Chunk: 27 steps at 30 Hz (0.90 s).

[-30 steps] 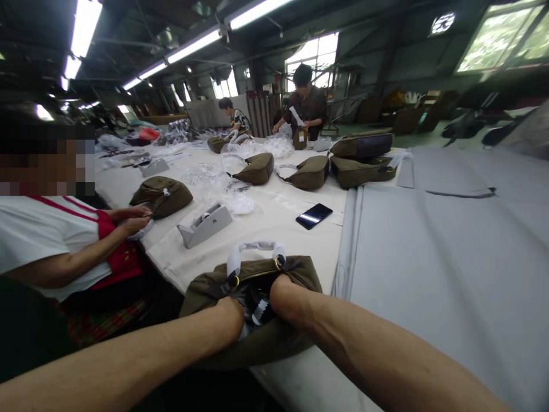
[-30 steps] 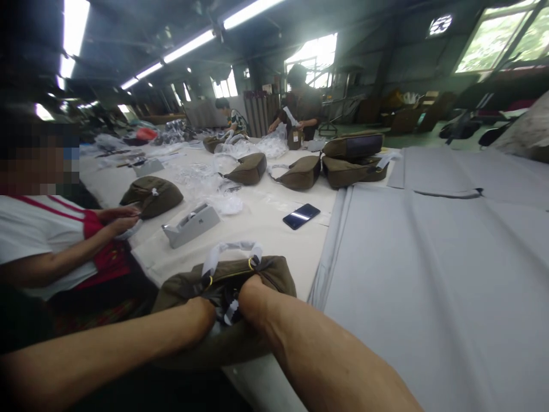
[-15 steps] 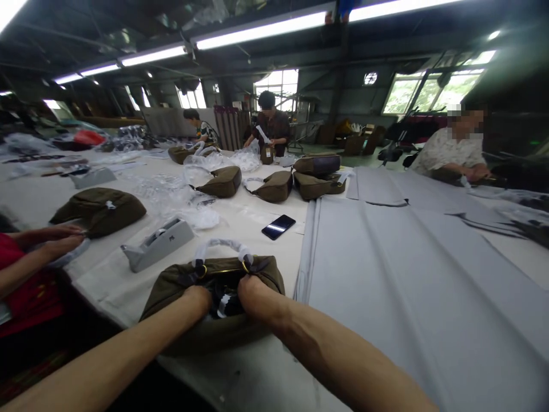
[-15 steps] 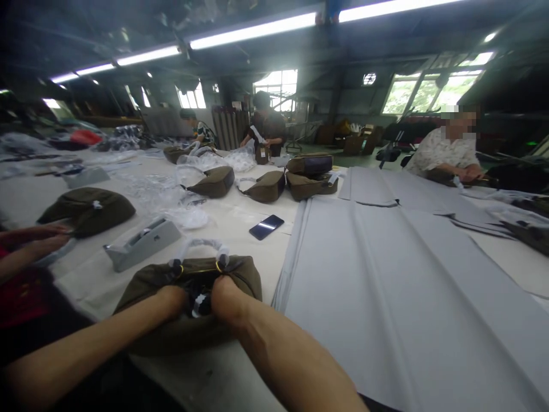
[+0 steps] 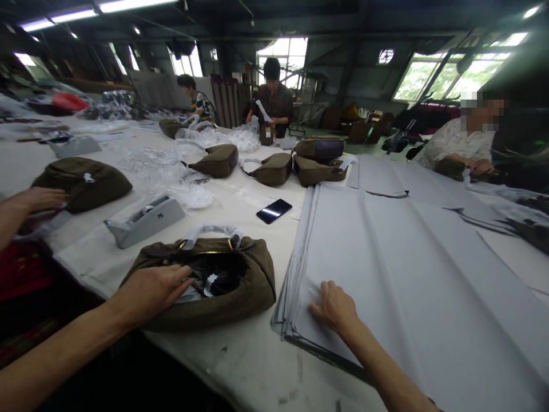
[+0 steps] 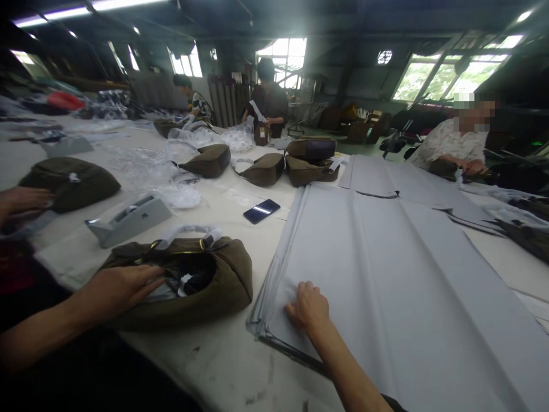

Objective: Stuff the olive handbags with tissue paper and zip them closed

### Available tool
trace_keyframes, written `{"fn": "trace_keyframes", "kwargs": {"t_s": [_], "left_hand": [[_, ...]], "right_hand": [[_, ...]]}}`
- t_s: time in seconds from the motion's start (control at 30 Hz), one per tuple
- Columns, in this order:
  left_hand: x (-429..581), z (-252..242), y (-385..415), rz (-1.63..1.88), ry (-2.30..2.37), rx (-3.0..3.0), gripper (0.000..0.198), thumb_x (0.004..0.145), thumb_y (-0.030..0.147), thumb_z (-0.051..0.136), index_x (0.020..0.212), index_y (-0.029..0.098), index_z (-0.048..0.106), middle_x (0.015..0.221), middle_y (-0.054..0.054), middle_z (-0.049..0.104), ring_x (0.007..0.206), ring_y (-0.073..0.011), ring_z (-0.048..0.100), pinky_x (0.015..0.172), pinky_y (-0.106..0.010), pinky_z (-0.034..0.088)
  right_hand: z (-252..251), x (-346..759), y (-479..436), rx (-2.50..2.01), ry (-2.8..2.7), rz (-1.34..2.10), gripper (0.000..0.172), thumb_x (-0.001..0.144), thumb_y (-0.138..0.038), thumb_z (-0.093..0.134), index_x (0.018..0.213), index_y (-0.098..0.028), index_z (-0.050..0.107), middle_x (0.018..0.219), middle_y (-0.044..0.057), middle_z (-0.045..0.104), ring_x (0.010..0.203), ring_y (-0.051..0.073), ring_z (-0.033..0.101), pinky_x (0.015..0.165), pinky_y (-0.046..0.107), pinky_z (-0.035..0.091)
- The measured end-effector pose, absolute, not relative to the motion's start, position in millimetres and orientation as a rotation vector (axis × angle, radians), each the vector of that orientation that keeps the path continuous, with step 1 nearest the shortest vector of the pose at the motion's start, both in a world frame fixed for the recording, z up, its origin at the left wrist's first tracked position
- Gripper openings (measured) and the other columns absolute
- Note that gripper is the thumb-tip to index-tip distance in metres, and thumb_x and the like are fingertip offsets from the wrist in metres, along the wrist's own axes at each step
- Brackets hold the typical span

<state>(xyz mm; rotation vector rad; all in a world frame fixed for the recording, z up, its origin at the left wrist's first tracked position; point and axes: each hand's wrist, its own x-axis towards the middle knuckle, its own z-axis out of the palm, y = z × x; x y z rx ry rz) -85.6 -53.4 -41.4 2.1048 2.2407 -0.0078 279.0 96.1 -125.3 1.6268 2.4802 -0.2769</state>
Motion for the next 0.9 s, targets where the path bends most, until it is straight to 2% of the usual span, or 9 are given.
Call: {"fn": "trace_keyframes", "kwargs": {"t_s": [0.1, 0.2, 0.37, 0.53, 0.63, 0.67, 0.77, 0.83, 0.9], "left_hand": [[-92, -48, -68, 0.255, 2.264, 2.229, 0.031, 0.093, 0.038, 0.038, 0.100, 0.019, 0.061, 0.099, -0.007, 0.066, 0.092, -0.0215, 0.062, 0.084, -0.031, 0.045], [-89, -53, -75, 0.479, 2.264, 2.292, 0.026, 0.092, 0.033, 0.043, 0.104, 0.017, 0.059, 0.101, -0.007, 0.064, 0.095, -0.0203, 0.060, 0.088, -0.030, 0.044], [-56, -47, -82, 0.885, 2.250, 2.379, 0.018, 0.087, 0.021, 0.051, 0.104, 0.020, 0.057, 0.102, -0.006, 0.062, 0.097, -0.0203, 0.058, 0.092, -0.035, 0.043], [34, -55, -82, 1.274, 1.807, 2.204, 0.030, 0.086, 0.009, 0.047, 0.107, 0.027, 0.055, 0.100, -0.002, 0.063, 0.095, -0.0151, 0.058, 0.087, -0.027, 0.047], [93, -77, -59, 1.194, 1.488, 1.789, 0.024, 0.089, 0.027, 0.044, 0.107, 0.024, 0.058, 0.104, -0.008, 0.063, 0.099, -0.0185, 0.058, 0.088, -0.030, 0.049], [109, -85, -45, 1.144, 1.416, 1.580, 0.031, 0.088, 0.037, 0.046, 0.113, 0.021, 0.056, 0.111, -0.010, 0.061, 0.102, -0.0205, 0.058, 0.089, -0.032, 0.049], [144, -105, 12, 1.013, 1.189, 0.944, 0.074, 0.077, 0.061, 0.050, 0.131, 0.013, 0.038, 0.133, -0.019, 0.046, 0.112, -0.0242, 0.055, 0.092, -0.034, 0.049], [162, -109, 54, 0.912, 1.116, 0.762, 0.080, 0.074, 0.068, 0.048, 0.131, 0.012, 0.037, 0.136, -0.019, 0.044, 0.112, -0.0243, 0.056, 0.088, -0.033, 0.050], [182, -108, 89, 0.810, 1.119, 0.788, 0.074, 0.075, 0.069, 0.044, 0.124, 0.014, 0.044, 0.128, -0.017, 0.052, 0.107, -0.0241, 0.059, 0.082, -0.033, 0.052]], "right_hand": [[-129, 272, 99, 1.598, 2.465, -0.348, 0.026, 0.076, -0.019, 0.049, 0.096, -0.006, 0.060, 0.095, 0.020, 0.061, 0.083, 0.031, 0.061, 0.069, 0.038, 0.043], [-131, 278, 108, 1.621, 2.514, -0.460, 0.016, 0.073, -0.015, 0.047, 0.079, -0.011, 0.062, 0.085, 0.015, 0.063, 0.079, 0.028, 0.061, 0.068, 0.034, 0.040], [-139, 299, 119, 1.710, 2.547, -0.883, 0.014, 0.069, -0.019, 0.043, 0.062, -0.016, 0.055, 0.060, 0.002, 0.057, 0.060, 0.015, 0.055, 0.057, 0.023, 0.037], [-146, 318, 123, 1.862, 2.538, -1.197, 0.016, 0.067, -0.030, 0.038, 0.061, -0.018, 0.047, 0.054, -0.001, 0.049, 0.052, 0.013, 0.046, 0.050, 0.022, 0.035], [-143, 334, 125, 1.997, 2.572, -1.215, 0.020, 0.068, -0.036, 0.037, 0.061, -0.019, 0.043, 0.056, 0.000, 0.047, 0.058, 0.014, 0.046, 0.053, 0.023, 0.035], [-141, 339, 124, 2.010, 2.577, -1.272, 0.020, 0.069, -0.037, 0.036, 0.062, -0.019, 0.044, 0.057, 0.000, 0.047, 0.058, 0.015, 0.046, 0.053, 0.024, 0.037], [-133, 347, 114, 1.862, 2.587, -1.623, 0.024, 0.070, -0.035, 0.037, 0.071, -0.017, 0.053, 0.062, 0.002, 0.053, 0.060, 0.017, 0.050, 0.057, 0.025, 0.042], [-129, 346, 97, 1.725, 2.624, -1.745, 0.027, 0.071, -0.033, 0.039, 0.077, -0.016, 0.058, 0.067, 0.003, 0.059, 0.063, 0.018, 0.053, 0.058, 0.026, 0.044], [-128, 341, 75, 1.669, 2.717, -1.615, 0.026, 0.071, -0.033, 0.042, 0.076, -0.017, 0.062, 0.065, 0.002, 0.060, 0.064, 0.018, 0.055, 0.056, 0.025, 0.045]]}}
